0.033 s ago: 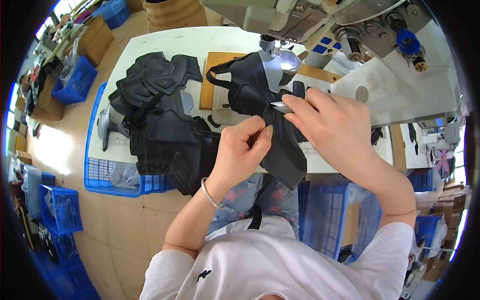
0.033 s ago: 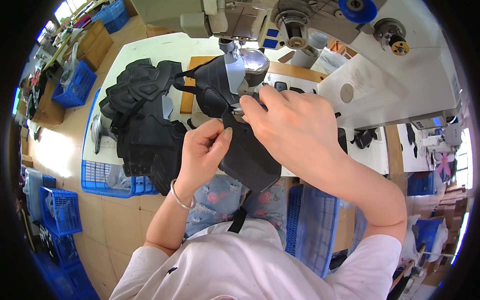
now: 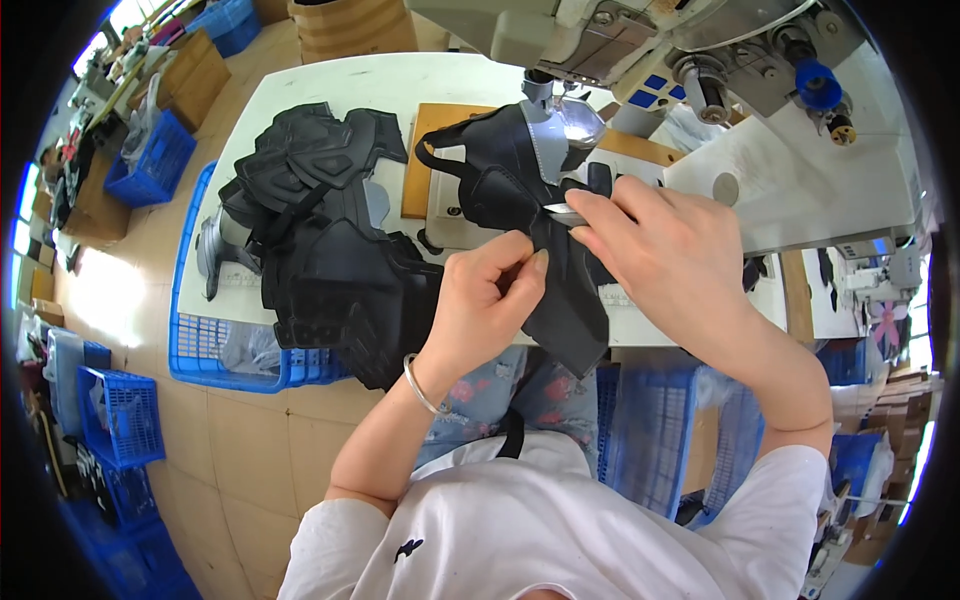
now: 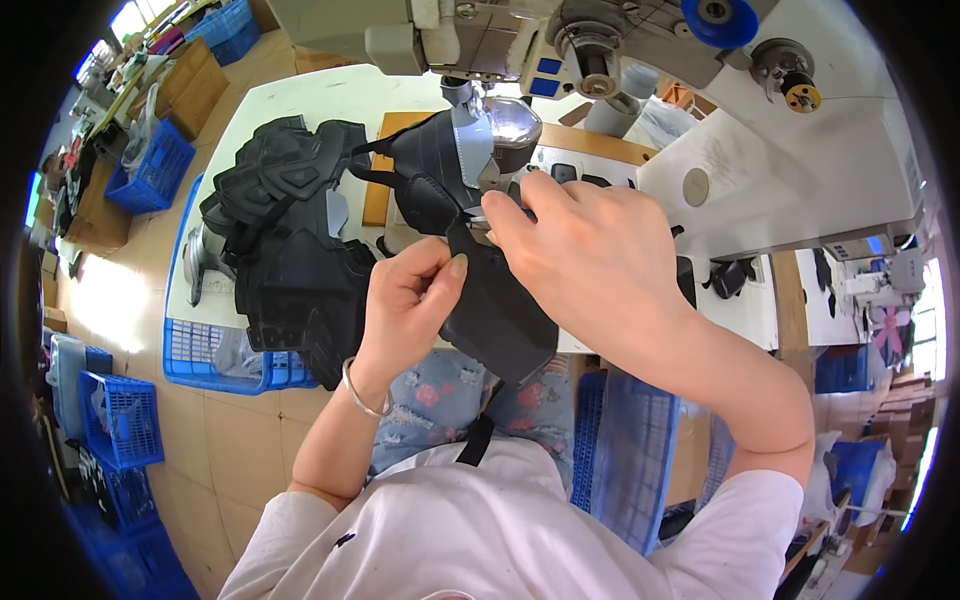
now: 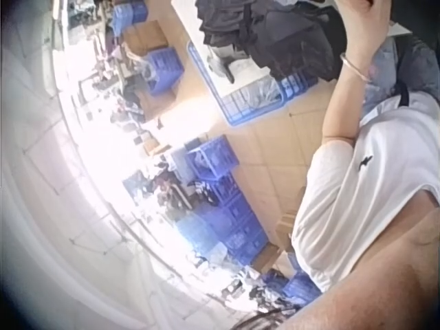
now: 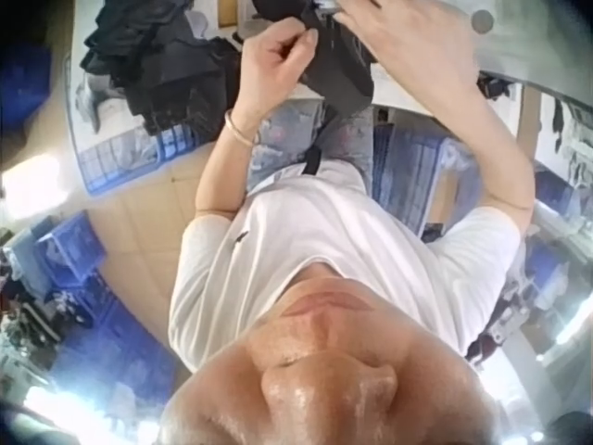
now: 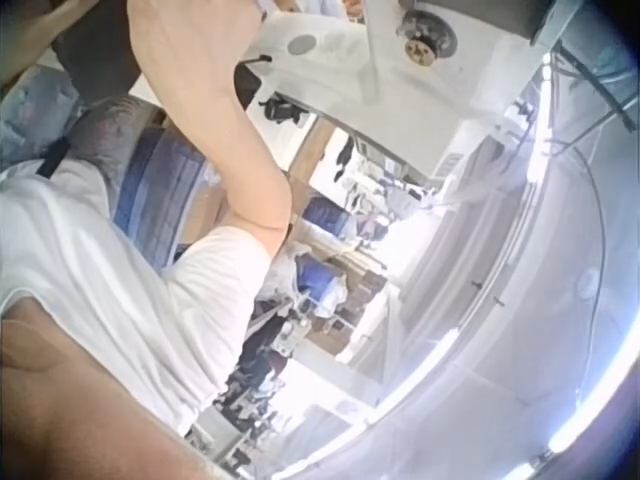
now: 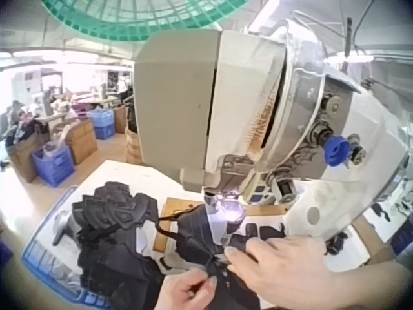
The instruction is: Trim and inspect black foam shoe components at a sewing workstation.
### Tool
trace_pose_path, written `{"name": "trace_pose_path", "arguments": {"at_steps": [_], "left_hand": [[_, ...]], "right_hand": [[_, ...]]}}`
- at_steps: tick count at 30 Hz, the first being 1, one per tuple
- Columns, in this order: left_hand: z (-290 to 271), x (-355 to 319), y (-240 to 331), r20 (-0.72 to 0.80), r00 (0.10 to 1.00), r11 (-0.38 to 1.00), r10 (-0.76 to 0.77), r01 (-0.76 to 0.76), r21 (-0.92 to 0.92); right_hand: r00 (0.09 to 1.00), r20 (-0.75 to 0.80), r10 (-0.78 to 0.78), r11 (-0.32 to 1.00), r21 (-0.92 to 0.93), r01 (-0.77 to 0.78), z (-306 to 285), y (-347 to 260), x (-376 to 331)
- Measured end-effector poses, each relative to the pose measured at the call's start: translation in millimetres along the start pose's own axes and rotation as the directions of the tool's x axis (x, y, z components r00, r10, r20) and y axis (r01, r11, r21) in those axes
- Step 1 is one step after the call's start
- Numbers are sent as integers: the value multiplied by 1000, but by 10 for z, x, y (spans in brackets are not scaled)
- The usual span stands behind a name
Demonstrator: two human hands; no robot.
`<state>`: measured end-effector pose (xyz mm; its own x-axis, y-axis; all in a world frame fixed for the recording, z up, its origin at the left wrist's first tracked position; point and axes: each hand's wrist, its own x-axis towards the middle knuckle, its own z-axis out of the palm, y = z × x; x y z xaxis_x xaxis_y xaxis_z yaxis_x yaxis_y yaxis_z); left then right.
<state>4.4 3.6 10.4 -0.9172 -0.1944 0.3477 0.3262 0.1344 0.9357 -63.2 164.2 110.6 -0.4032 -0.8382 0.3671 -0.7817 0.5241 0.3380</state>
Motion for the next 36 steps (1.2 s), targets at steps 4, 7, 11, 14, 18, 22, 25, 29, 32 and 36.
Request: {"name": "trace_pose_path", "arguments": {"at_steps": [4, 7, 11, 14, 18, 22, 25, 29, 32, 36], "left_hand": [[41, 18, 15, -22, 999, 998, 36, -35, 53], [5, -9, 52, -34, 997, 994, 63, -60, 95], [-175, -66, 33, 25, 1000, 996, -18, 20, -82], [-164, -58, 16, 47, 999, 996, -5, 9, -86], [-142, -71, -20, 46, 998, 995, -40, 44, -88], [-128, -30, 9, 36, 999, 999, 13, -12, -39], [-96, -23, 30, 39, 999, 998, 10, -8, -63], [-127, -24, 77, 52, 998, 1000, 23, -23, -2], [-243, -70, -9, 56, 998, 994, -12, 18, -107], [-333, -129, -111, 63, 997, 970, -40, 54, -236]], "right_hand": [[1000, 15, -26, 997, -73, 27, 15, -17, 30], [998, 29, -57, 994, -93, 59, 9, 9, 32], [999, -7, -46, 999, 24, 46, -82, 16, -63], [995, -96, 30, 998, 55, -25, -67, 28, -57], [996, -78, 34, 998, 57, -30, 39, 9, -5], [999, -24, 32, 1000, 0, -32, 52, 6, 14], [999, -10, 35, 999, -26, -35, 62, -8, 35], [995, -78, -54, 998, -30, 52, 107, -15, 76], [996, -72, -56, 998, -27, 54, 98, 46, 38], [992, -129, 3, 993, 118, 12, 68, 72, -30]]}}
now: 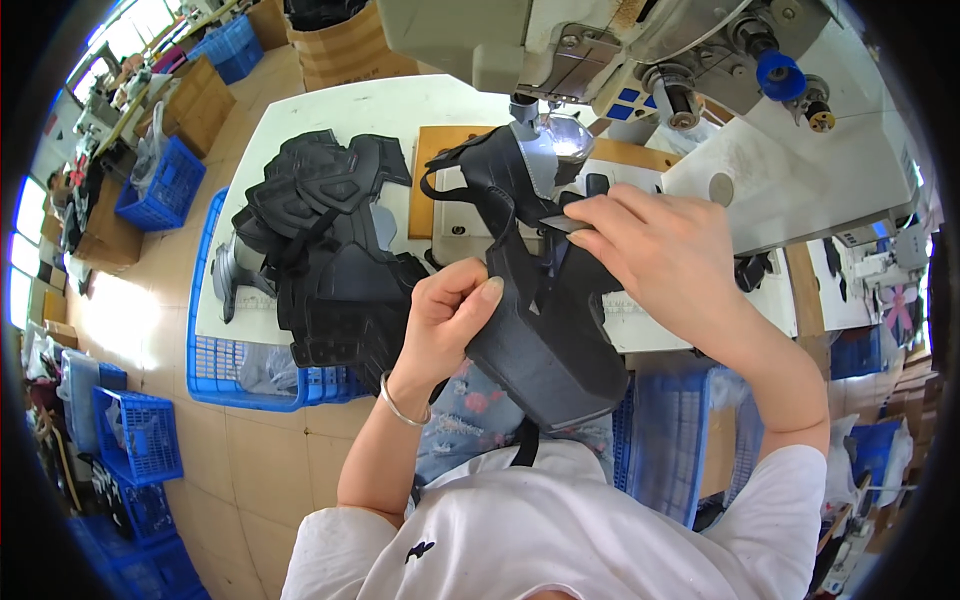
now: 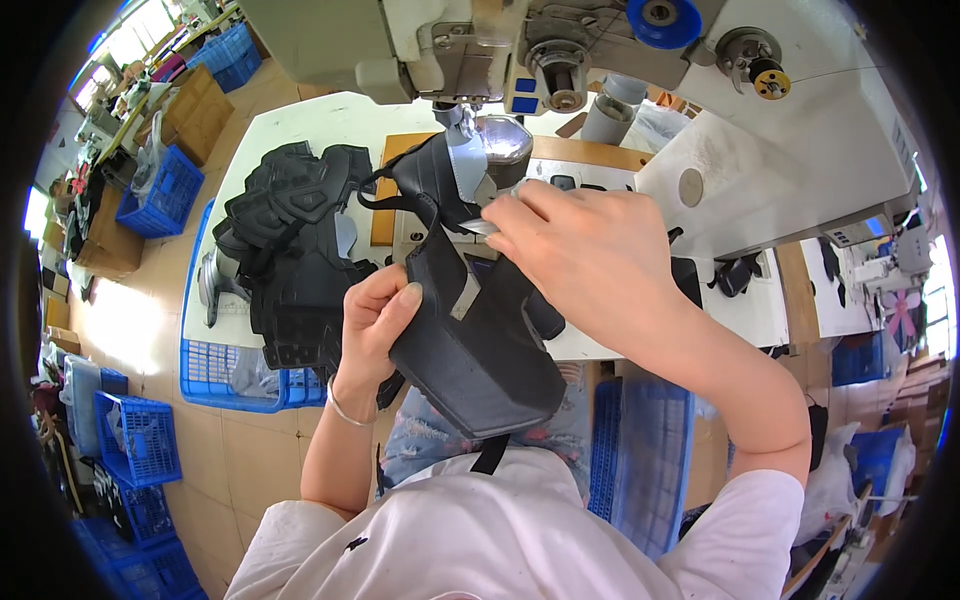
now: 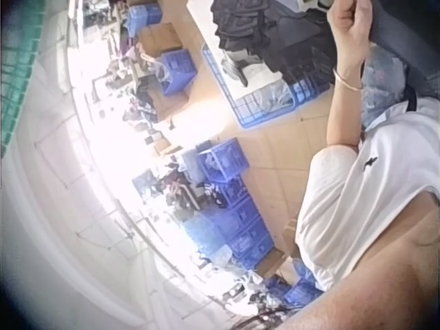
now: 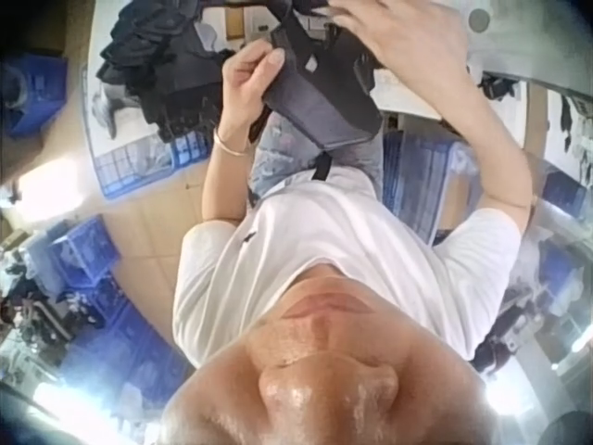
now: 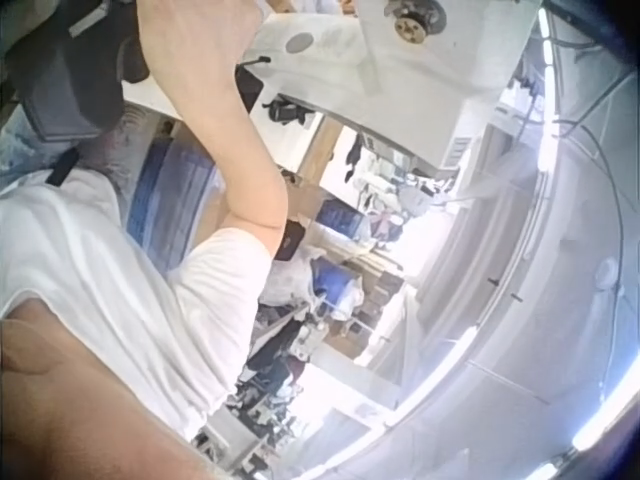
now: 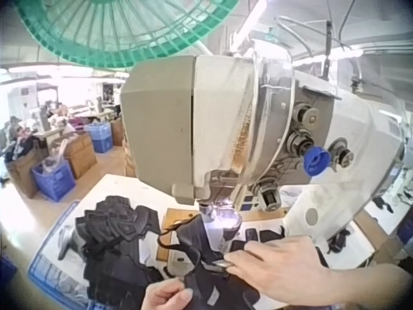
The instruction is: Trim and inspect black foam shoe components at a sewing workstation.
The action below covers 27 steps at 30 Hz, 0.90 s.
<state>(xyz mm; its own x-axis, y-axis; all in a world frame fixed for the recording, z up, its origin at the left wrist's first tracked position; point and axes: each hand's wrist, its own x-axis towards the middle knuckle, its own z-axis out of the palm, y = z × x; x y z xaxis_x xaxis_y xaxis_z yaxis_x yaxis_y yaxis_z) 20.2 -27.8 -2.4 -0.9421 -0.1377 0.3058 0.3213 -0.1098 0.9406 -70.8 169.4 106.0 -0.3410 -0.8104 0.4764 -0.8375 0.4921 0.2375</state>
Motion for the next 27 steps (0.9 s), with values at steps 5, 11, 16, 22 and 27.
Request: {"name": "trace_pose_path", "arguments": {"at_steps": [5, 11, 16, 22, 27], "left_hand": [[63, 8, -24, -14, 1000, 1000, -18, 18, -22], [139, 55, 71, 14, 999, 992, 43, -45, 122], [123, 23, 119, 3, 998, 985, 58, -57, 161], [-42, -64, -15, 9, 998, 985, -61, 61, -162], [-8, -61, -23, 2, 999, 991, -37, 37, -126]], "right_hand": [[996, 70, 64, 998, -26, -62, 51, -12, 71], [994, 85, 69, 996, -58, -64, 131, -20, 86], [999, 45, 6, 980, -197, 3, 125, -99, 94], [998, -61, -13, 999, -49, 10, 95, -31, 36], [998, -58, 28, 999, -31, -30, 135, -29, 105]]}}
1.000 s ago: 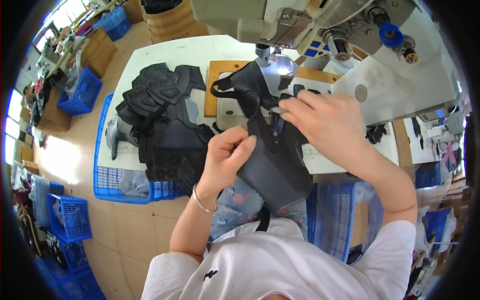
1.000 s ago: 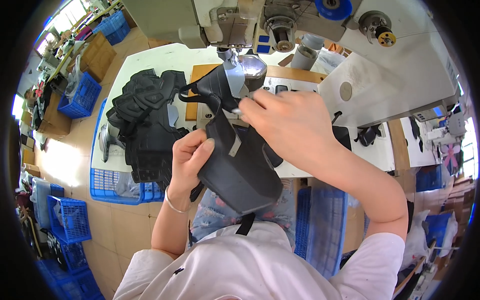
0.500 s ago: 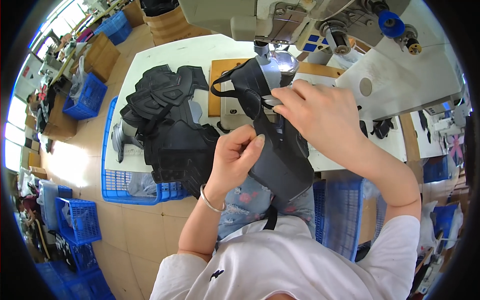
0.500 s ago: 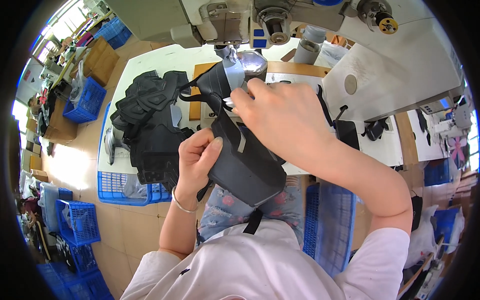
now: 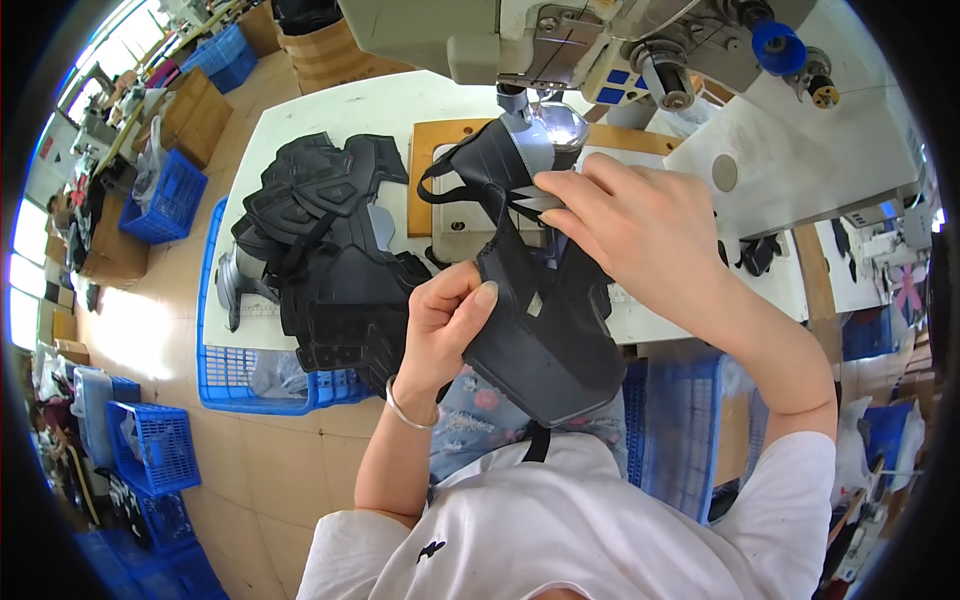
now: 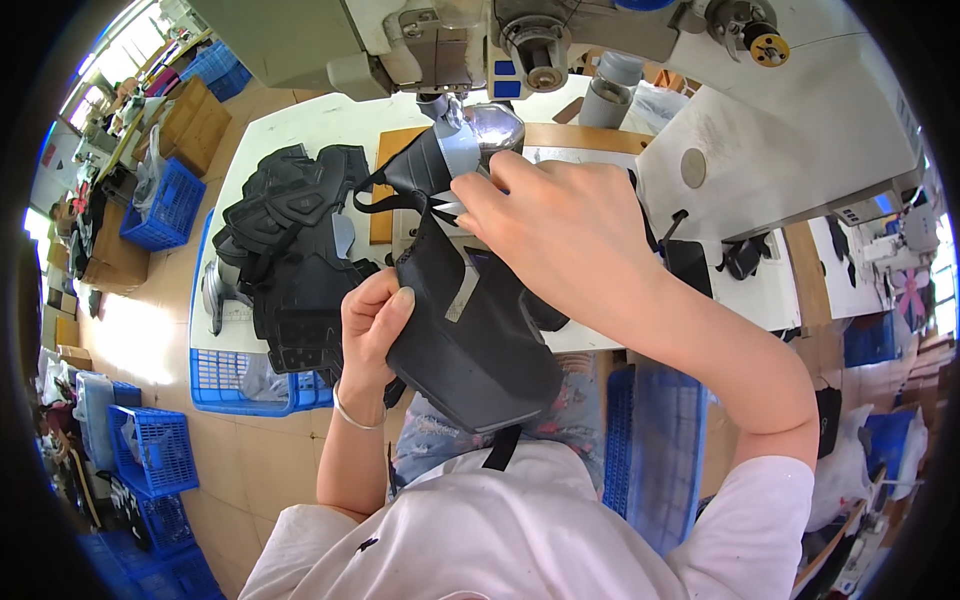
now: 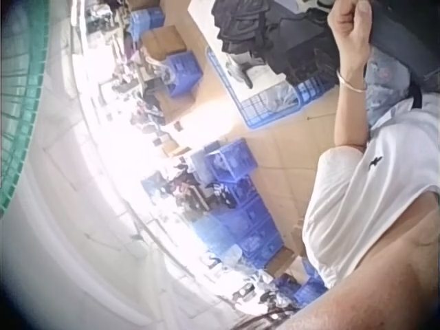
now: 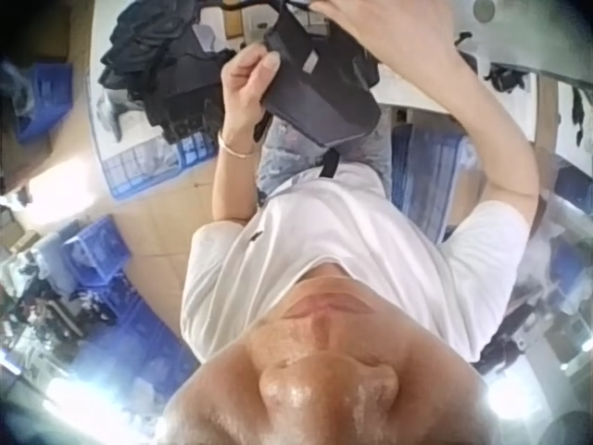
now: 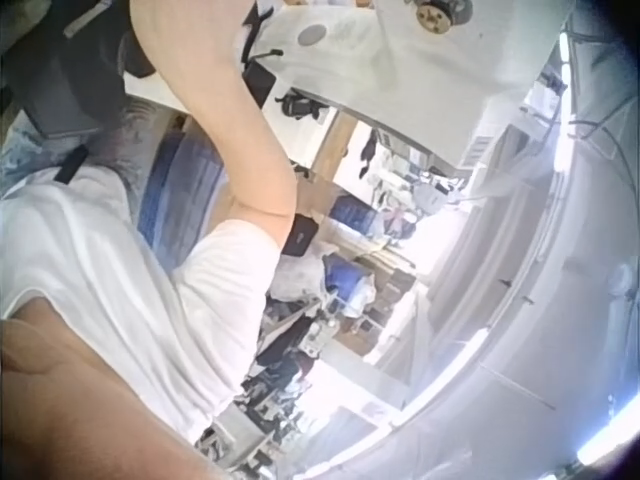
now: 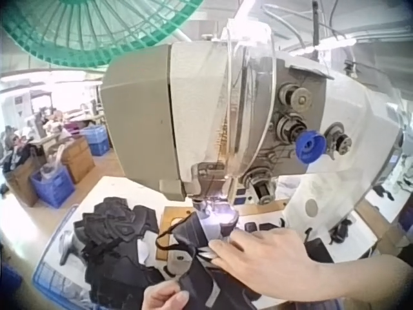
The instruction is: Trim and inspect black foam shoe components at a sewing workstation.
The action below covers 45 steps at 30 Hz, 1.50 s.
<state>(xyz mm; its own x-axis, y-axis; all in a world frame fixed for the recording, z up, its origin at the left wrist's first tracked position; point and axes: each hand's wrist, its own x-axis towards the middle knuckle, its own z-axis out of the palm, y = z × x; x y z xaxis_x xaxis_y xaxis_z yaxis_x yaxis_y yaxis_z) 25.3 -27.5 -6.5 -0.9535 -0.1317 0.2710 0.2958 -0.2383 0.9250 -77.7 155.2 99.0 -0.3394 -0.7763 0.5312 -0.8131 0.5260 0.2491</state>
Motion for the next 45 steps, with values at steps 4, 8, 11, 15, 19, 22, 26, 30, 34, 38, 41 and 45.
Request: {"name": "trace_pose_path", "arguments": {"at_steps": [4, 8, 11, 15, 19, 22, 26, 30, 34, 38, 41, 45], "left_hand": [[49, 21, 19, -11, 1000, 998, 8, -7, 65], [92, 52, 118, 27, 999, 978, 37, -42, 203], [21, -3, 159, -23, 999, 982, -28, 32, 186], [-198, -177, 97, -69, 994, 992, -86, 79, -99], [-187, -190, 82, -35, 997, 997, -75, 73, -38], [-239, -208, 19, -9, 999, 999, -50, 50, 13], [-211, -199, 37, -1, 999, 997, -33, 33, 65], [-190, -186, 51, 22, 1000, 996, 10, -12, 91], [-179, -183, 119, 30, 999, 971, 40, -46, 233], [-208, -246, 141, 34, 999, 940, 29, -39, 339], [-237, -247, 66, 45, 999, 956, -31, 16, 292], [-183, -92, -10, 163, 986, 969, 27, -65, 237]], "right_hand": [[996, 85, 17, 999, -32, -14, 28, -15, 8], [992, 124, 26, 992, -130, -10, 49, -67, 18], [997, 73, -22, 994, -106, 29, 74, -55, 30], [999, 13, -43, 996, -73, 44, 58, 35, -29], [1000, 5, 23, 999, 41, -23, 23, 15, 23], [999, 42, 18, 1000, 15, -18, 18, 0, 42], [997, 69, -18, 1000, -16, 19, 37, -9, 65], [999, 12, -38, 999, -35, 38, 61, -37, 102], [998, 45, -36, 999, 0, 36, 86, -14, 126], [995, 49, 90, 956, 275, -100, 83, 65, -18], [917, 107, 384, 685, 633, -361, 117, 17, -274], [875, 191, 445, 463, 787, -407, 261, -290, -584]]}}
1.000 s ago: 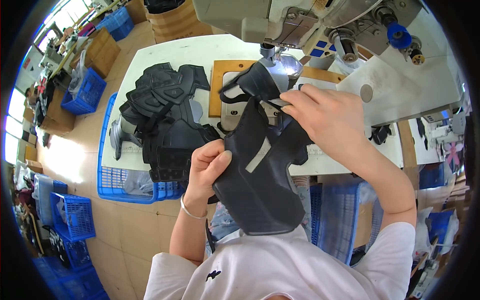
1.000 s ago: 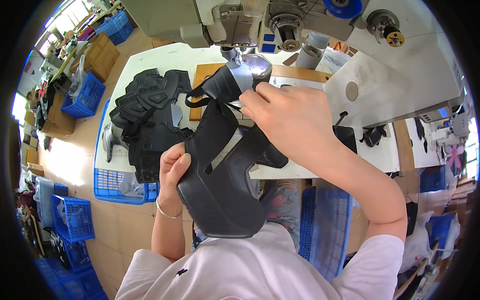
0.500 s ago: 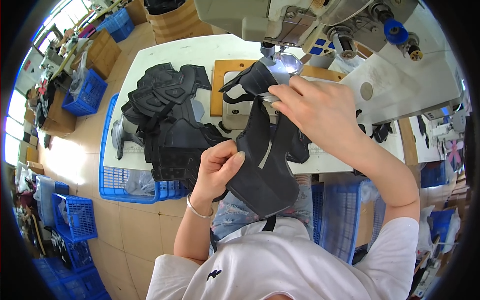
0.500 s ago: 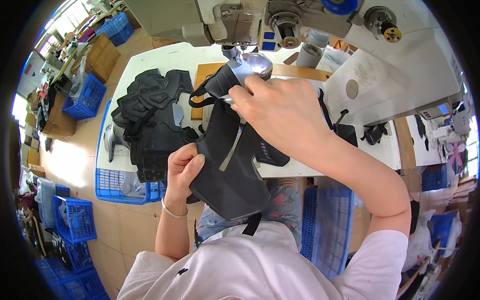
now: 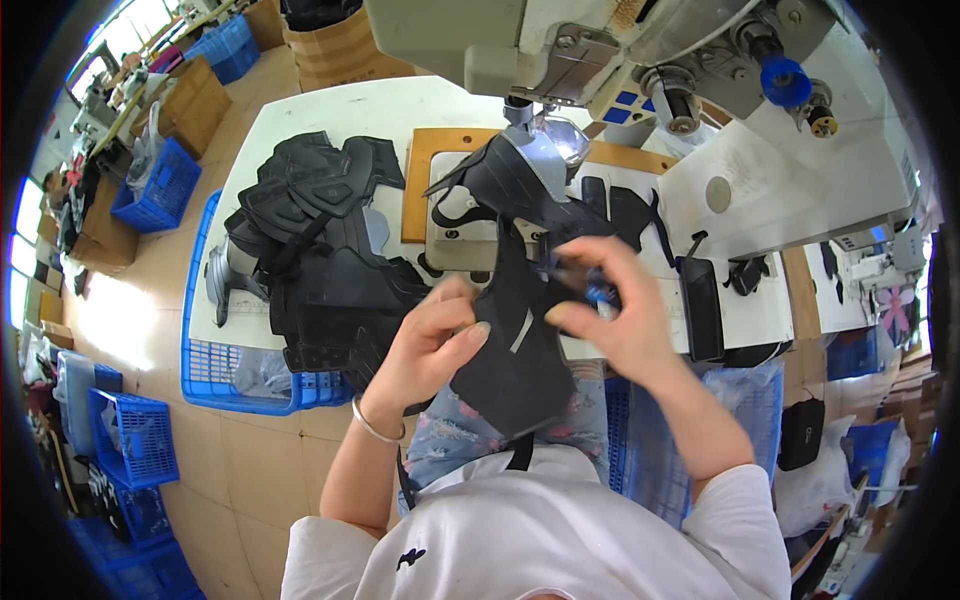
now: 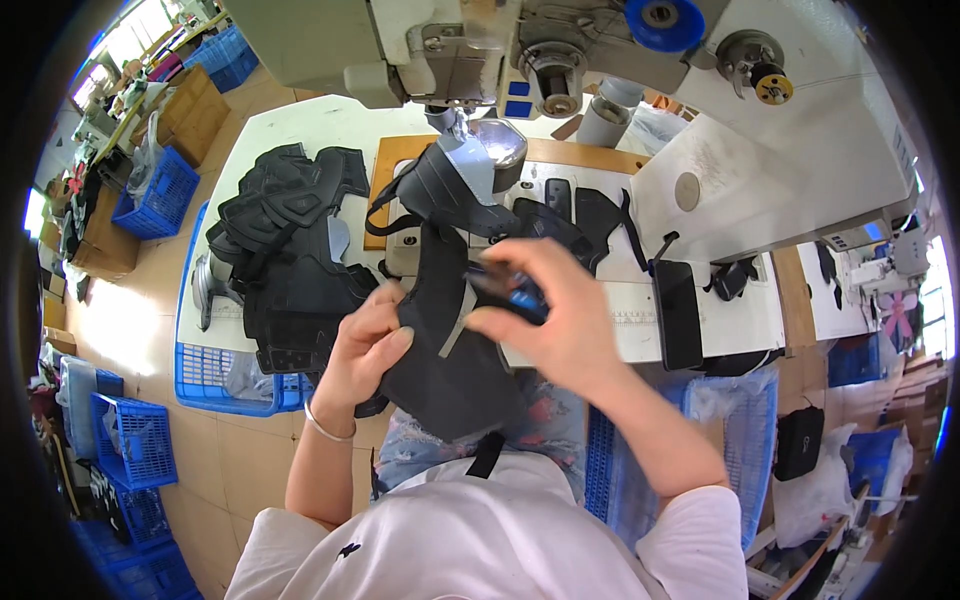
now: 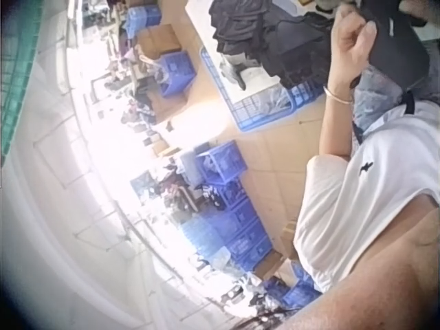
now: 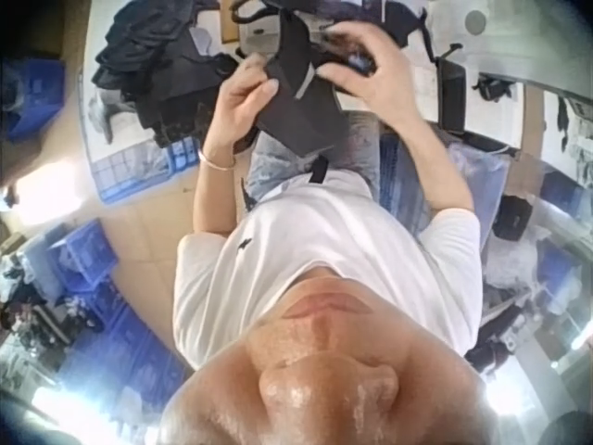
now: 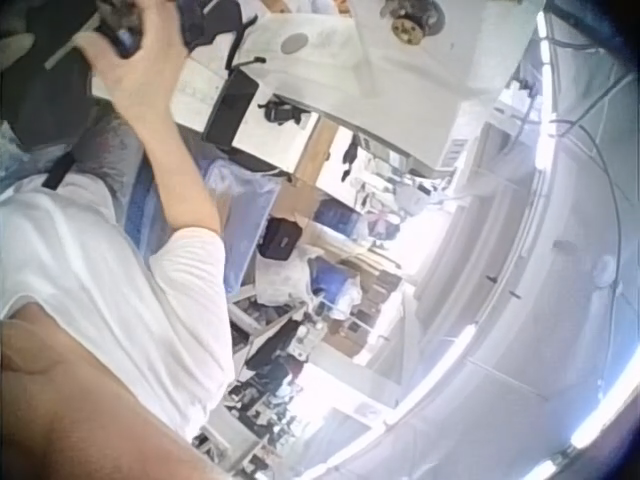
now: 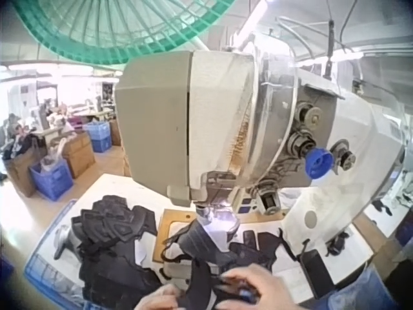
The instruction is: Trim and inspect black foam shoe components at a sewing workstation.
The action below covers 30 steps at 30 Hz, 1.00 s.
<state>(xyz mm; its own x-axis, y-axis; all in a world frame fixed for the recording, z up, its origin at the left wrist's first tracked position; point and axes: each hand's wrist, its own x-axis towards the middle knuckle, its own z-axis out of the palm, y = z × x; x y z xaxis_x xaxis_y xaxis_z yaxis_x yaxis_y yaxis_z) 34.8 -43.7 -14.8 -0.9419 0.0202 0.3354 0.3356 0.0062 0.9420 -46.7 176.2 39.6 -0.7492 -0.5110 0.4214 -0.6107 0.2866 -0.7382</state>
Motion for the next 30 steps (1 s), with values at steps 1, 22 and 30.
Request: {"name": "trace_pose_path", "arguments": {"at_steps": [1, 22, 30], "left_hand": [[22, 73, 26, 20, 999, 994, -50, 51, -101], [103, 570, 207, -174, 970, 972, -170, 194, 134], [123, 576, 182, -200, 975, 967, -92, 136, 215]], "right_hand": [[995, 62, 72, 995, 62, -76, 92, -9, -55], [911, 177, -371, 614, -690, 384, -196, -319, 500], [771, 404, -492, 363, -711, 603, -162, -325, 794]]}}
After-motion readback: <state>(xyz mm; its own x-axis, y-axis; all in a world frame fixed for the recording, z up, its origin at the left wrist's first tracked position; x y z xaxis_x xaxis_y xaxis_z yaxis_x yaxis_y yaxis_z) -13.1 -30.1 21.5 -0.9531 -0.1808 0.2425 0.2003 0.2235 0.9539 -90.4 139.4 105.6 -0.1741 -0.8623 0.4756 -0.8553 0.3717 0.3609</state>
